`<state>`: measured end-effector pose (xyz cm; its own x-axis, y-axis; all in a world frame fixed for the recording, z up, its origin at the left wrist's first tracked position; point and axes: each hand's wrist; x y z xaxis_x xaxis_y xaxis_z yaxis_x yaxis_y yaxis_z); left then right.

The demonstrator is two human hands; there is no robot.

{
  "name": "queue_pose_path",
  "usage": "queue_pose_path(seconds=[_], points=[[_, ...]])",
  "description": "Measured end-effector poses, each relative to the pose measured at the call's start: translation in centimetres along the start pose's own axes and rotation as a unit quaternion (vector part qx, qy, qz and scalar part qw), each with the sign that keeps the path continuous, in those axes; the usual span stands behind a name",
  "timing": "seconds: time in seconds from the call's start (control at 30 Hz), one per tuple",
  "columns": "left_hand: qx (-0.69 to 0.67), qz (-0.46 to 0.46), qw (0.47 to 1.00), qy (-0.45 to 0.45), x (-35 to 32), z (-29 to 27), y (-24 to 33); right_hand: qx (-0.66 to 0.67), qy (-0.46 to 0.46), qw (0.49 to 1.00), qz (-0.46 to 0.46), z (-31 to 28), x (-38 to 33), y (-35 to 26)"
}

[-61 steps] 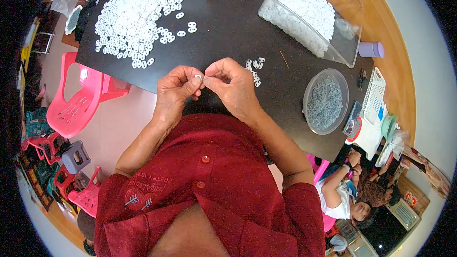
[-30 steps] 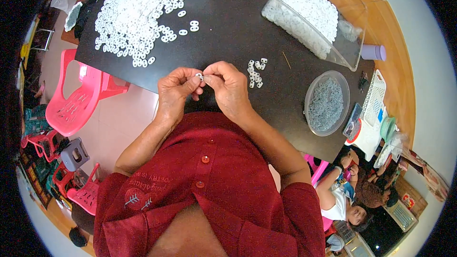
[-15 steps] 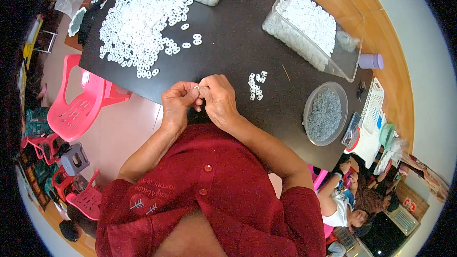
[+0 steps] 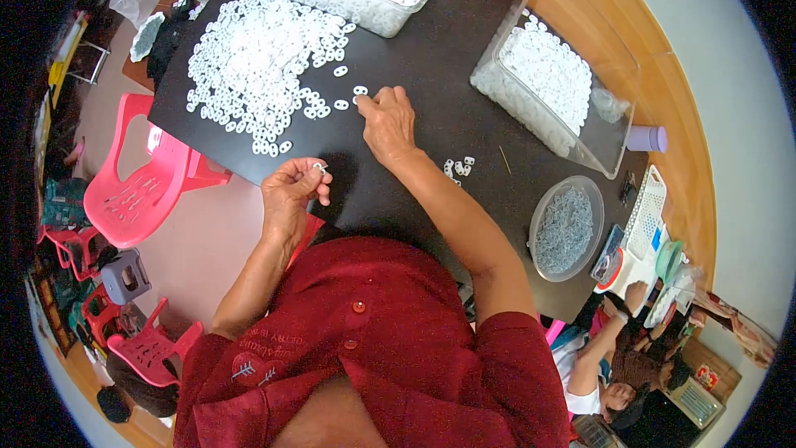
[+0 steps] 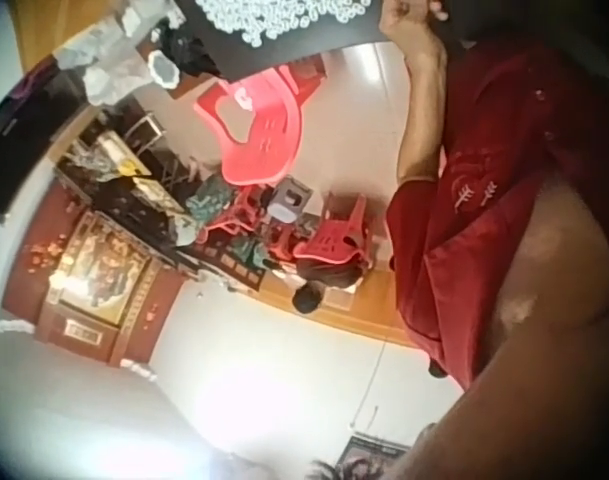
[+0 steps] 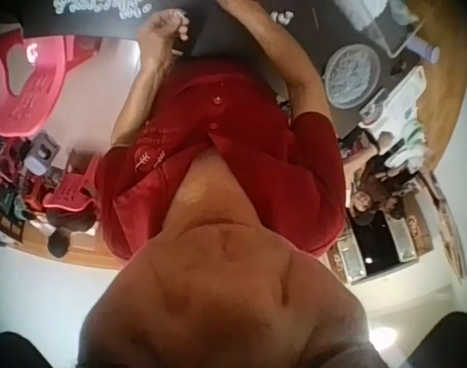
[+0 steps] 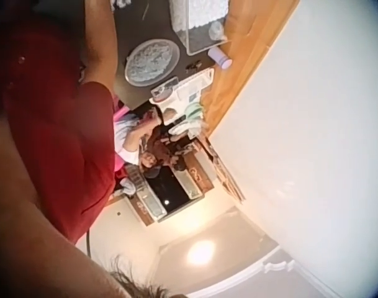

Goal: Assembling small white plastic fasteners by hand on a workshop table.

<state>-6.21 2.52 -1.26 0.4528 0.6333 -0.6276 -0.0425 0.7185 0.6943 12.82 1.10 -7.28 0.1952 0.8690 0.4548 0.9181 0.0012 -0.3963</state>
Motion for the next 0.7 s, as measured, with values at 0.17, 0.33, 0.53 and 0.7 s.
queue_pose_path(seconds=[0.17, 0.33, 0.53, 0.7], points=[[-0.011, -0.002, 1.0, 0.011, 0.3, -0.4, 0.5, 0.031, -0.015, 0.999, 0.006, -1.5, -1.7, 0.6], [-0.014, 0.001, 1.0, 0.008, 0.8, -0.4, 0.7, 0.022, -0.009, 1.0, 0.017, -2.9, -1.7, 1.0], [-0.017, 0.004, 1.0, 0.0, 0.8, 0.2, 1.1, -0.022, -0.074, 0.995, -0.07, -1.8, -0.2, 0.5], [-0.022, 0.007, 1.0, -0.005, 0.5, 0.6, 1.2, -0.045, -0.129, 0.985, -0.104, -2.0, -0.2, 0.7]])
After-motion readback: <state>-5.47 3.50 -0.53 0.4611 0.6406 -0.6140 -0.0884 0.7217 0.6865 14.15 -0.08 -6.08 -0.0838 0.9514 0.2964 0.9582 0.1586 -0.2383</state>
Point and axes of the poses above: each hand's wrist, its own x-axis towards the middle knuckle, its own z-axis out of the palm, y = z × x, and after that the axes turned 6 degrees about -z, right-handed
